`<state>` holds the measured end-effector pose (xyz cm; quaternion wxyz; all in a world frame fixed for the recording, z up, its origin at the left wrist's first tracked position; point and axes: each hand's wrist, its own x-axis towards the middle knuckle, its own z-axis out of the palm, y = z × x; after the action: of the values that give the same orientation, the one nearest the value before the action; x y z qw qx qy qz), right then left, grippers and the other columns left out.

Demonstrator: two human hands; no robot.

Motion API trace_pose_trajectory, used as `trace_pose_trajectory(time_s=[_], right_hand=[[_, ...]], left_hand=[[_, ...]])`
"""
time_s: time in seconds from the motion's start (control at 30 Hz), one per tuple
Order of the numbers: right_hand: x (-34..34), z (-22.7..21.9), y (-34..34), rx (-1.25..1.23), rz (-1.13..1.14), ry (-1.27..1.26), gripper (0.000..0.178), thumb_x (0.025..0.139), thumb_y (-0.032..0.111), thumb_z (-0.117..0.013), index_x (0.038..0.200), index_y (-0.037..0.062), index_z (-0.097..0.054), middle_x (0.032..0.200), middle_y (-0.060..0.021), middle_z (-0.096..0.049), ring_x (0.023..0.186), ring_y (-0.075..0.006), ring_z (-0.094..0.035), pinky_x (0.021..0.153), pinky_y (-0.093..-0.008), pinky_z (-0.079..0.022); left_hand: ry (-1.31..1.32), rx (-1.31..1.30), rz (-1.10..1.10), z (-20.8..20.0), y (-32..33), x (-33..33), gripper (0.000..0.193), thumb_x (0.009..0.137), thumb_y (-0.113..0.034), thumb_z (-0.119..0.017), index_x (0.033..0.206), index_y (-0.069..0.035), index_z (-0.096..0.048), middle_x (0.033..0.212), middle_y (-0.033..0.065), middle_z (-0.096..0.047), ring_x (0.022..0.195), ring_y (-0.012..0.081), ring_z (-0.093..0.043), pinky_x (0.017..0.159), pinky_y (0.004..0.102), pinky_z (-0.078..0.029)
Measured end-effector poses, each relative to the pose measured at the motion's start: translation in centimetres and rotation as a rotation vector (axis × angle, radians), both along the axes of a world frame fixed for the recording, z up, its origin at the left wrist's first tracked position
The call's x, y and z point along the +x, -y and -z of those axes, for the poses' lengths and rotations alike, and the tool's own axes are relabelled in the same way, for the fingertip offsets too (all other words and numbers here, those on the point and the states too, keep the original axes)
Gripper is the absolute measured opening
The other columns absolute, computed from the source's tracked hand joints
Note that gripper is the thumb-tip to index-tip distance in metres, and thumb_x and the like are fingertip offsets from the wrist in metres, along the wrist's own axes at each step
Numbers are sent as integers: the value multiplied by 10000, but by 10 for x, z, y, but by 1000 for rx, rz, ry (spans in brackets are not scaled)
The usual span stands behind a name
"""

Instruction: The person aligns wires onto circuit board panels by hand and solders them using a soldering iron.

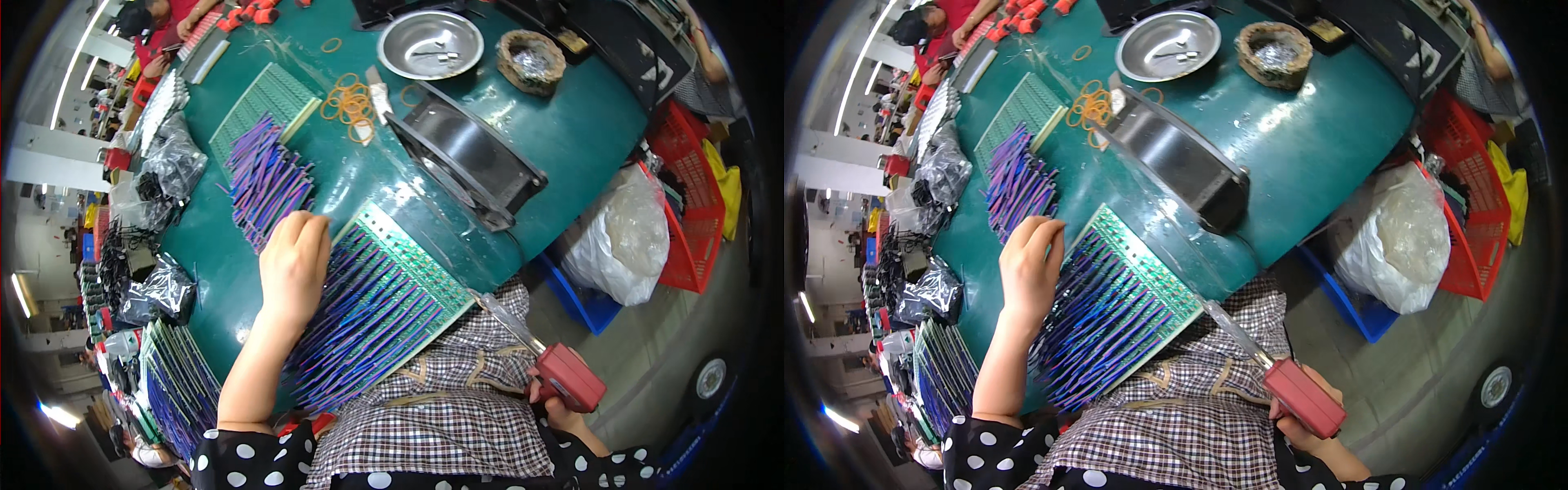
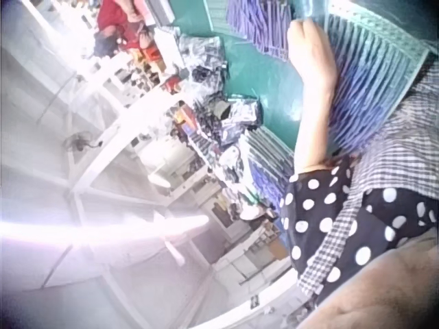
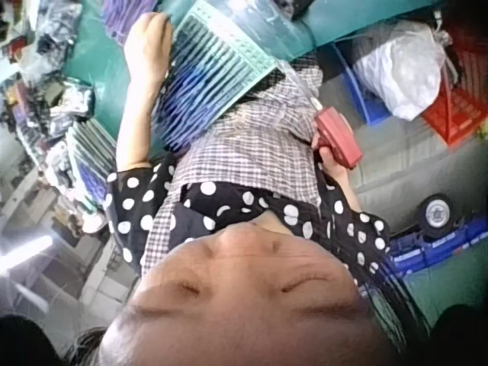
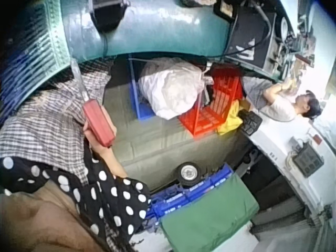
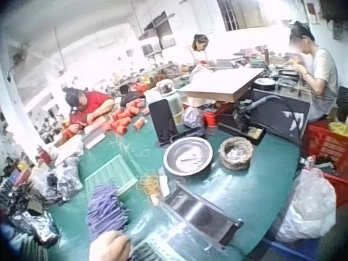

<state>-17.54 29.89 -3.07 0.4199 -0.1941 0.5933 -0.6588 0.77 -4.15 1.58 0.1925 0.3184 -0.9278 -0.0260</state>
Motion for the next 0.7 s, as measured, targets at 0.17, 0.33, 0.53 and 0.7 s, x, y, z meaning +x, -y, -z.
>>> trace_pose_trajectory(time_s=[0.17,0.33,0.53,0.7], right_hand=[[-6,2,-8,-56,-72,-79,815,783,422,-772,1255,-144,-426,753,-97,-642,603,-131,-616,536,-234,-477],[-17,14,-24,-11,-231,-493,711,820,387,-741,1259,-98,-463,740,-41,-665,595,-154,-649,556,-271,-505],[-14,9,-22,-29,-246,-309,693,791,380,-768,1236,-75,-496,721,-29,-674,627,-179,-678,596,-282,-531],[-17,10,-23,-38,-299,-364,692,775,375,-783,1230,-68,-507,721,-31,-676,631,-187,-682,601,-288,-537]], left_hand=[[32,151,392,-21,-93,-25,282,683,-1,-683,964,8,-667,836,92,-617,693,223,-609,556,322,-500],[82,71,383,10,-116,-28,282,721,-10,-661,994,61,-649,871,110,-600,682,211,-596,546,290,-494],[107,31,357,14,-121,-29,275,734,-13,-659,997,66,-648,872,122,-590,693,217,-594,565,293,-501],[112,1,316,14,-124,-26,236,748,-1,-654,974,63,-650,853,115,-588,679,215,-591,565,293,-500]])
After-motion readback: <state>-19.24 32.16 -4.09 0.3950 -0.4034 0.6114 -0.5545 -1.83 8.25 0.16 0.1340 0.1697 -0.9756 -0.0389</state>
